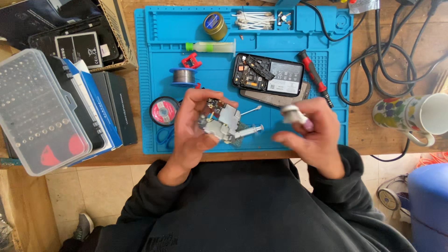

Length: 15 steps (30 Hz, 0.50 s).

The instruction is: The person cleans a small circuit board using a syringe to apply liquid, a toothbrush to scrub, and a cotton swab to wipe. The person repeatedly applies liquid and scrubs different areas of the board, then wipes with a cotton swab.

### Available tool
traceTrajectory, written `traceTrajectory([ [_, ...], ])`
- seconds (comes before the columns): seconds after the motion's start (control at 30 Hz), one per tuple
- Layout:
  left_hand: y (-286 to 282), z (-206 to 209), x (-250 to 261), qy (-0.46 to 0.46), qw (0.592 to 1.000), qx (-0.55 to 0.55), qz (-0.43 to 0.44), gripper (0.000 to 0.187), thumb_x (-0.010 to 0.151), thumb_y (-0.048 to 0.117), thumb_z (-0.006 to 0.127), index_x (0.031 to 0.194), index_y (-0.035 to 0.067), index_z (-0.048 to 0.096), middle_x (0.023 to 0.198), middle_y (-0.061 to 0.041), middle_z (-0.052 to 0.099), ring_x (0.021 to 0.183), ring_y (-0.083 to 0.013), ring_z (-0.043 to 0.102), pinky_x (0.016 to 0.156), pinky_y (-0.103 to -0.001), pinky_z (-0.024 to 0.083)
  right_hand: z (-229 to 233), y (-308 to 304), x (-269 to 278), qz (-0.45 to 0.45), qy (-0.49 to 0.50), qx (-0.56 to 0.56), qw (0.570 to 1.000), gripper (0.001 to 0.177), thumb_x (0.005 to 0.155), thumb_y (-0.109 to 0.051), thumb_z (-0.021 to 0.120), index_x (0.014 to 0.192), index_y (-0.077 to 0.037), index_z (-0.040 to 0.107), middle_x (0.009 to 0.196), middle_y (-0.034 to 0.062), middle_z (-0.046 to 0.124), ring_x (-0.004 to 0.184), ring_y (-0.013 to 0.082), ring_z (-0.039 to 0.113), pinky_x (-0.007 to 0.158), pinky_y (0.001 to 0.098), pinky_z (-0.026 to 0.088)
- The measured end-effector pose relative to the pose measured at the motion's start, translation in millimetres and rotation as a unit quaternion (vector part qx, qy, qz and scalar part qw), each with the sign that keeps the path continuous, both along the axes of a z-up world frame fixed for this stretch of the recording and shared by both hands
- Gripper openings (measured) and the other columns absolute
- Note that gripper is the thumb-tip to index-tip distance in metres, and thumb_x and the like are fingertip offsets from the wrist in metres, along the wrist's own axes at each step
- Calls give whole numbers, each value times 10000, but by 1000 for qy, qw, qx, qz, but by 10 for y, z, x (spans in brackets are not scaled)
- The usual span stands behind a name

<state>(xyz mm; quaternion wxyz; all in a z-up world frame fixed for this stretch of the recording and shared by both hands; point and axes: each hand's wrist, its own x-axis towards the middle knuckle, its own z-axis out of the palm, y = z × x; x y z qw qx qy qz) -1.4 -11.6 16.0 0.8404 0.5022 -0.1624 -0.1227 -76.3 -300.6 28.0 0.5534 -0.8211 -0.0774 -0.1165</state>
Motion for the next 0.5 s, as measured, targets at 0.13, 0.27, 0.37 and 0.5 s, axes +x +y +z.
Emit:
traceTrajectory([
  [0.13, -13, 59, 12, -102, 982, 154, 46, 871, 863, 680, 957, 1428, 93, 649, 1279, -129, 829, 1028, -235, 789, 938, -389, 583, 177, 481, 199, 7, -17, -3, 1000, 419, 897, -282, 1025, 1166, -82, 774, 561, -22, 418, 501, 172, 416, 567, 309, 449],
  [0.27, 63, -7, -33, -85, 980, 167, 61, 778, 923, 674, 920, 1388, 103, 665, 1205, -103, 828, 1028, -211, 778, 952, -387, 560, 70, 630, 246, 5, -16, 35, 999, 223, 962, -196, 966, 1018, -89, 778, 521, -34, 395, 478, 164, 425, 552, 303, 452],
  [0.37, 76, -28, -60, -84, 986, 142, 28, 767, 903, 607, 976, 1406, 104, 690, 1174, -104, 815, 1082, -219, 770, 995, -403, 567, 27, 635, 245, -10, 34, 123, 992, 194, 1055, -186, 853, 936, -90, 734, 534, -66, 398, 537, 68, 372, 559, 252, 398],
  [0.5, 76, -44, -71, -122, 985, 120, -26, 941, 758, 434, 1111, 1544, 93, 722, 1467, -108, 807, 1423, -287, 737, 1164, -410, 530, 27, 728, 232, 18, 142, 266, 953, 225, 1051, -197, 796, 895, -60, 708, 593, -44, 443, 596, 30, 379, 563, 230, 366],
])
